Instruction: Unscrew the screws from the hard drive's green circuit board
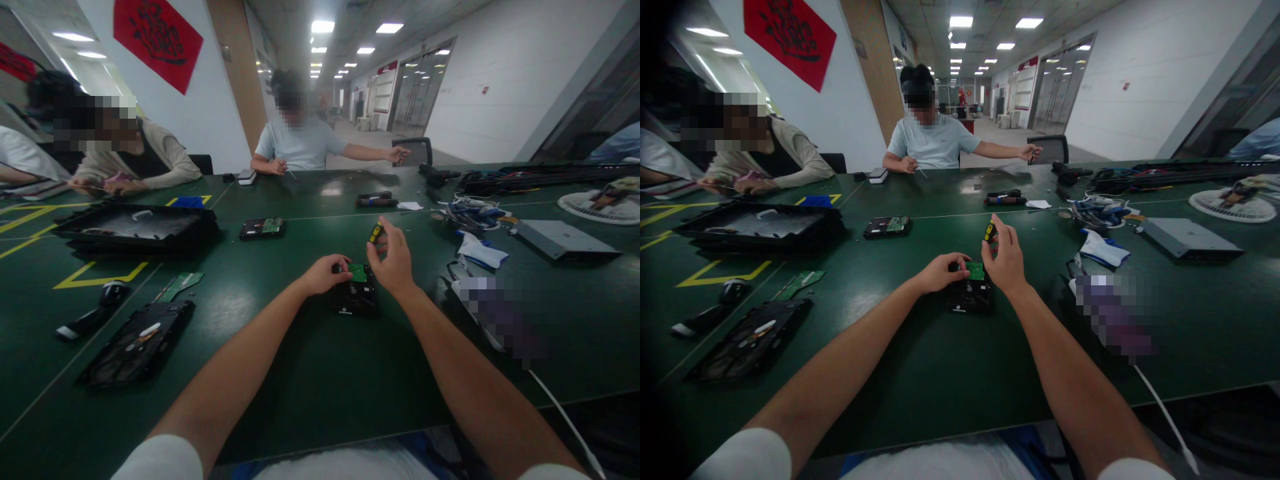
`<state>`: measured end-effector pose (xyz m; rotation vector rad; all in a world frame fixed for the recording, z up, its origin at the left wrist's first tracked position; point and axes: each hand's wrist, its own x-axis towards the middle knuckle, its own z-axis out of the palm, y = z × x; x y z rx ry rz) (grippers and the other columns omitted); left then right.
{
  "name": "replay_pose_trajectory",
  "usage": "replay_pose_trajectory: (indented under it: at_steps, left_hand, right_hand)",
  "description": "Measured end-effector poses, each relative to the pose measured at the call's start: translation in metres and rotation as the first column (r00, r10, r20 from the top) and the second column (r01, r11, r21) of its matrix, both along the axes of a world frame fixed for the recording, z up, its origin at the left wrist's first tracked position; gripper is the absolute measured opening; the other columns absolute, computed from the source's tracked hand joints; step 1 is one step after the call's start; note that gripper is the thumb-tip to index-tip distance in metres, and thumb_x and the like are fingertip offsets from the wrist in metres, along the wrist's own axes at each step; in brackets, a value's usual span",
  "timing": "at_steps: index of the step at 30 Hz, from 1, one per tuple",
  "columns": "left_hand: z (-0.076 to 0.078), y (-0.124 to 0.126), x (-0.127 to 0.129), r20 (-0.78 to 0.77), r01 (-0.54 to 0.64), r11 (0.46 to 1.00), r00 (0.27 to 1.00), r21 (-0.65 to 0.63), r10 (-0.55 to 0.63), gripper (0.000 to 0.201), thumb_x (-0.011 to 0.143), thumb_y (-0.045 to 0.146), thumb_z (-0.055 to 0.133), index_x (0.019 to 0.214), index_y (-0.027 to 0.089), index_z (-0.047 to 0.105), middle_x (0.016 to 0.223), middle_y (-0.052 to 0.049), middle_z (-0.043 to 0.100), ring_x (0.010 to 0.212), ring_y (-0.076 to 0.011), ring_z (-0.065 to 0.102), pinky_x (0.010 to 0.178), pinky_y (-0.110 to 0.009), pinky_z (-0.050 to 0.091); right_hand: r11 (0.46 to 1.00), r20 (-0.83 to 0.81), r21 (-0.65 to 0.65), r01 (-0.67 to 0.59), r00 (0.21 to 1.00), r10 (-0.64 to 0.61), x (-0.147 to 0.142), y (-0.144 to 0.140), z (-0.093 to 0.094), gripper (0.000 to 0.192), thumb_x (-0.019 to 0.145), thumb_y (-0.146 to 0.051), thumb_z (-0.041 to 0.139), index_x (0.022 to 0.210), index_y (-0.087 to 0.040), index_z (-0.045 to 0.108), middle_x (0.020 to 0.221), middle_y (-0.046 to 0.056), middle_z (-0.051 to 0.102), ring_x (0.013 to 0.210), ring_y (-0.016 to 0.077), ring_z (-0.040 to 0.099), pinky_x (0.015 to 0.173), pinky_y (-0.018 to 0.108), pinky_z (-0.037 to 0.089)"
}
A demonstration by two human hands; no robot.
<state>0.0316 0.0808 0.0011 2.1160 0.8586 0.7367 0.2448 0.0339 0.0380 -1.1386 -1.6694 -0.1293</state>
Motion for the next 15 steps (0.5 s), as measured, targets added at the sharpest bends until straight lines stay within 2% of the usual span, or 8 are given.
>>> replay_pose_trajectory:
  at_steps: [4,9,15]
  left_hand:
    - [-0.0006,0.0004,0.0009,-0.008,-0.009,1.000,1.000,-0.008,0.008,0.014,0.084,0.031,0.074,0.085,0.020,0.066,0.132,-0.007,0.066,0.118,-0.0254,0.063,0.109,-0.044,0.043]
    - [-0.0012,0.0011,0.0005,-0.006,-0.001,1.000,1.000,0.002,0.001,0.014,0.084,0.032,0.074,0.084,0.020,0.066,0.132,-0.008,0.067,0.118,-0.0255,0.063,0.110,-0.044,0.042]
    - [-0.0032,0.0024,0.0003,-0.008,-0.005,1.000,1.000,0.006,0.005,0.015,0.083,0.033,0.074,0.084,0.020,0.066,0.130,-0.007,0.068,0.117,-0.0253,0.063,0.109,-0.044,0.042]
  right_hand:
    - [1.000,-0.014,-0.014,0.006,1.000,-0.006,-0.0003,-0.0011,0.0006,0.066,0.093,-0.029,0.060,0.153,-0.026,0.035,0.124,0.013,0.054,0.087,0.0215,0.064,0.075,0.042,0.064]
    - [1.000,0.006,-0.013,-0.010,1.000,0.010,-0.0012,-0.0009,0.0007,0.064,0.094,-0.024,0.055,0.155,-0.026,0.034,0.124,0.013,0.056,0.095,0.0227,0.065,0.080,0.042,0.064]
    - [1.000,-0.010,-0.012,0.017,1.000,-0.018,0.0002,0.0011,-0.0025,0.065,0.094,-0.030,0.060,0.153,-0.026,0.034,0.128,0.013,0.053,0.087,0.0204,0.065,0.077,0.042,0.065]
